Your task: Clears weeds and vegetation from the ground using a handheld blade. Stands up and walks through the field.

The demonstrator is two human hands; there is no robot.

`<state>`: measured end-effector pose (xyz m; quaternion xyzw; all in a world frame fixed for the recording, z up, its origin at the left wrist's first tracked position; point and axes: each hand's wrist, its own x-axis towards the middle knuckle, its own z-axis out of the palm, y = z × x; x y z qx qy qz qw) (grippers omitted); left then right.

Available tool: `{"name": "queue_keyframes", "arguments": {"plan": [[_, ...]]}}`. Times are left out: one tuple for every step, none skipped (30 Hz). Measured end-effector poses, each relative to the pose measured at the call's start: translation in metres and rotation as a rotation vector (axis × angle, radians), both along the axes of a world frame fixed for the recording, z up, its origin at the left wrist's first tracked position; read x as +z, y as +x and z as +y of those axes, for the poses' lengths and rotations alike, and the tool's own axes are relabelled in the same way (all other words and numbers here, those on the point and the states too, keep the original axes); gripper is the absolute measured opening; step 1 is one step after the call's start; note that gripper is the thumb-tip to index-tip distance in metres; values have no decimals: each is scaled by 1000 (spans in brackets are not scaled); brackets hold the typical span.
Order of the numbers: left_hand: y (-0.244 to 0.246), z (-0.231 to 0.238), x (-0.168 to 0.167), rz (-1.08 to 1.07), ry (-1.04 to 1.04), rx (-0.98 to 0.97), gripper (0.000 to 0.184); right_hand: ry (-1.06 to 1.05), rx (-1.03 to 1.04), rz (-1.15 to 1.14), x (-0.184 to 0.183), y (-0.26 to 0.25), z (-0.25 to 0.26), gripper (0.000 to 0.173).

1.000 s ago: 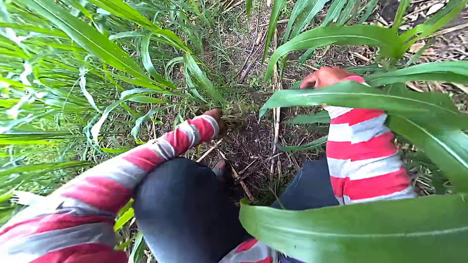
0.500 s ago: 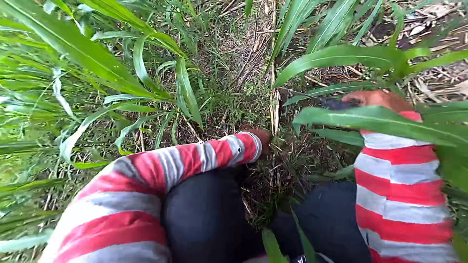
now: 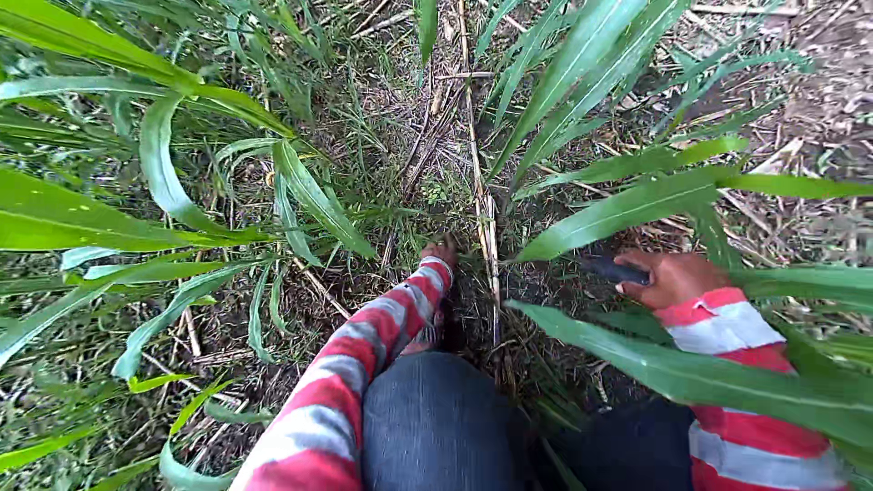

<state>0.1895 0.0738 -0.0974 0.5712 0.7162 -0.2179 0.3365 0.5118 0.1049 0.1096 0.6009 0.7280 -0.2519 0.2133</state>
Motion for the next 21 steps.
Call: {"name": "queue_keyframes", "arguments": {"plan": [[-6,8,-2,-9,-13,18,63,-1,-4,7,-1,3,1,43],[-11,16,-4,-21,-28,5,56,0,-8,8,-2,6,2,44],[-15,22,-4,-29,-54,-20,50,4,-12,8,-3,9,3,44],[-18,27,-1,-30,-82,-50,44,8,-16,10,-5,12,3,44],[-20,31,2,-23,-111,-77,37,18,-17,13,-7,14,3,44],[-22,32,4,-13,-133,-97,32,26,-21,23,-8,17,2,44],[-22,30,6,-11,-139,-111,30,25,-24,28,-9,19,2,44],[-21,26,8,-19,-132,-118,30,13,-26,25,-10,20,2,45],[-17,21,11,-35,-121,-121,30,8,-25,27,-9,22,4,45],[-9,16,18,-66,-128,-106,31,6,-24,34,-9,23,5,44],[-1,10,22,-96,-140,-98,32,11,-23,51,-9,24,7,44],[7,2,25,-123,-154,-118,33,21,-18,61,-10,25,8,44],[14,-7,26,-160,-175,-169,36,29,-16,61,-11,25,10,45],[21,-18,27,-198,-197,-239,38,30,-14,57,-10,25,13,46],[29,-31,30,-236,-215,-294,37,28,-11,53,-10,24,15,46],[35,-44,31,-256,-218,-321,38,22,-5,45,-8,22,17,46],[36,-53,30,-258,-185,-316,39,14,3,42,-7,21,19,47],[31,-58,28,-241,-125,-278,43,11,9,43,-6,19,21,47],[22,-57,23,-206,-71,-209,49,10,12,45,-5,17,23,47],[11,-53,17,-147,-36,-139,51,7,12,44,-4,16,24,48],[-2,-50,9,-77,-1,-79,52,12,19,51,-4,16,23,48]]}}
